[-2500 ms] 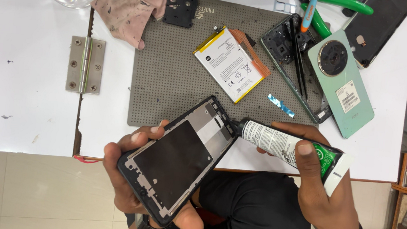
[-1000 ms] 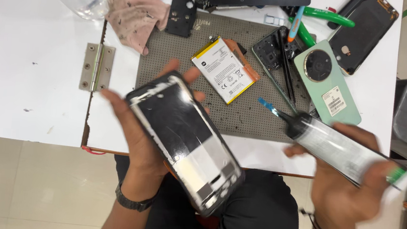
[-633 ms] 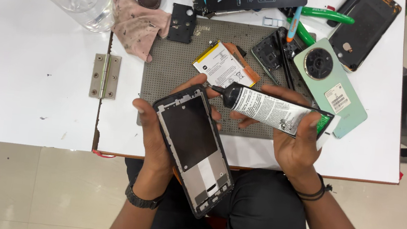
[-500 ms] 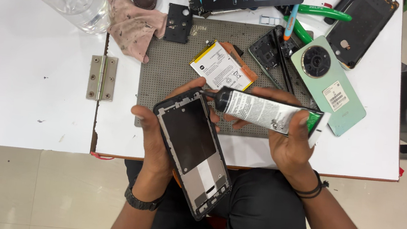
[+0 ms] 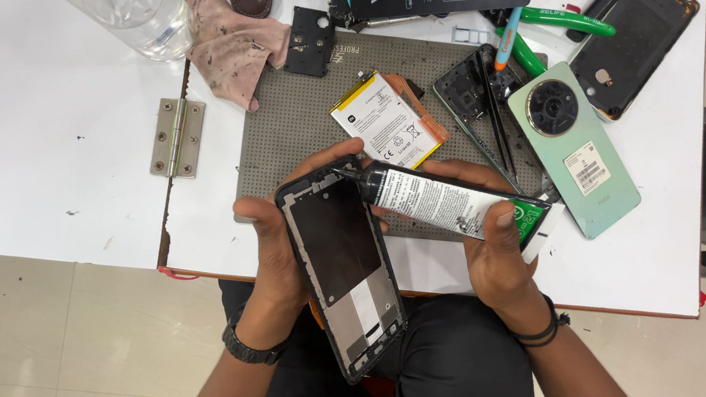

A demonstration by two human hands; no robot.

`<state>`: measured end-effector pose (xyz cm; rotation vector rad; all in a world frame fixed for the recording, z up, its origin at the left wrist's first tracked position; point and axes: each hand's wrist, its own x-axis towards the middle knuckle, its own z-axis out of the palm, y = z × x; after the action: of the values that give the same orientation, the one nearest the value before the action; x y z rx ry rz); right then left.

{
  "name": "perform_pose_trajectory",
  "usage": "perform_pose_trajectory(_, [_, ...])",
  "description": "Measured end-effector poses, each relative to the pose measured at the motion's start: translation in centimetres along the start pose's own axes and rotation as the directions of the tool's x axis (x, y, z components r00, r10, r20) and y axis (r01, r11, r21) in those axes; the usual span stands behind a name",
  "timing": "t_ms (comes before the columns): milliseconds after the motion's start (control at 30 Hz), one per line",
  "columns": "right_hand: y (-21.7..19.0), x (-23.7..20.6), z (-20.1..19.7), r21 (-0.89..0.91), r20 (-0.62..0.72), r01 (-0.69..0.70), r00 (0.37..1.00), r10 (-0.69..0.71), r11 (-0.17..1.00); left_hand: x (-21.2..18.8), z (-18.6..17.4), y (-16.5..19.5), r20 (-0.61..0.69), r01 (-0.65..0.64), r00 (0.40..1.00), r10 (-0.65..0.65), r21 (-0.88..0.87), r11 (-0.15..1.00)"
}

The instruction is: The person holds a disassembled smartphone frame and squeezes adhesive from a tube along its edges, then aligns a replacement screen assembly onto the frame and presses it into place, later using a black spudger tool to work on the phone's internal components.

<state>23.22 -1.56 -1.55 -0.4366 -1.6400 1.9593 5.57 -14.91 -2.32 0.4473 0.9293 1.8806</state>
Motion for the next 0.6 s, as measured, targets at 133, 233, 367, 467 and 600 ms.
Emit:
perform_pose_trajectory(133, [0.09, -0.05, -0.08, 0.027, -0.036, 0.042, 0.999, -0.041, 0.999, 0.04, -0.12, -0.26, 0.024, 0.018, 1.0, -0.017, -0.062, 0.998])
perform_pose_trajectory(233, [0.22, -0.15, -0.18, 0.046, -0.03, 0.055, 0.998, -0.053, 0.997, 0.01, -0.24, -0.41, 0.038, 0.019, 0.999, -0.015, -0.091, 0.996])
perform_pose_trajectory(367, [0.33, -0.39, -0.33, 0.035, -0.056, 0.06, 0.997, -0.058, 0.998, -0.08, -0.49, -0.55, 0.048, 0.013, 0.999, -0.009, -0.073, 0.997])
perform_pose_trajectory(467, [0.46, -0.42, -0.38, 0.028, -0.062, 0.06, 0.996, -0.058, 0.998, -0.08, -0.71, -0.67, 0.061, 0.011, 0.998, -0.006, -0.076, 0.997])
perform_pose_trajectory(600, [0.5, -0.45, -0.38, 0.017, -0.059, 0.063, 0.996, -0.061, 0.998, 0.0, -0.87, -0.94, 0.073, 0.017, 0.997, -0.009, -0.111, 0.994])
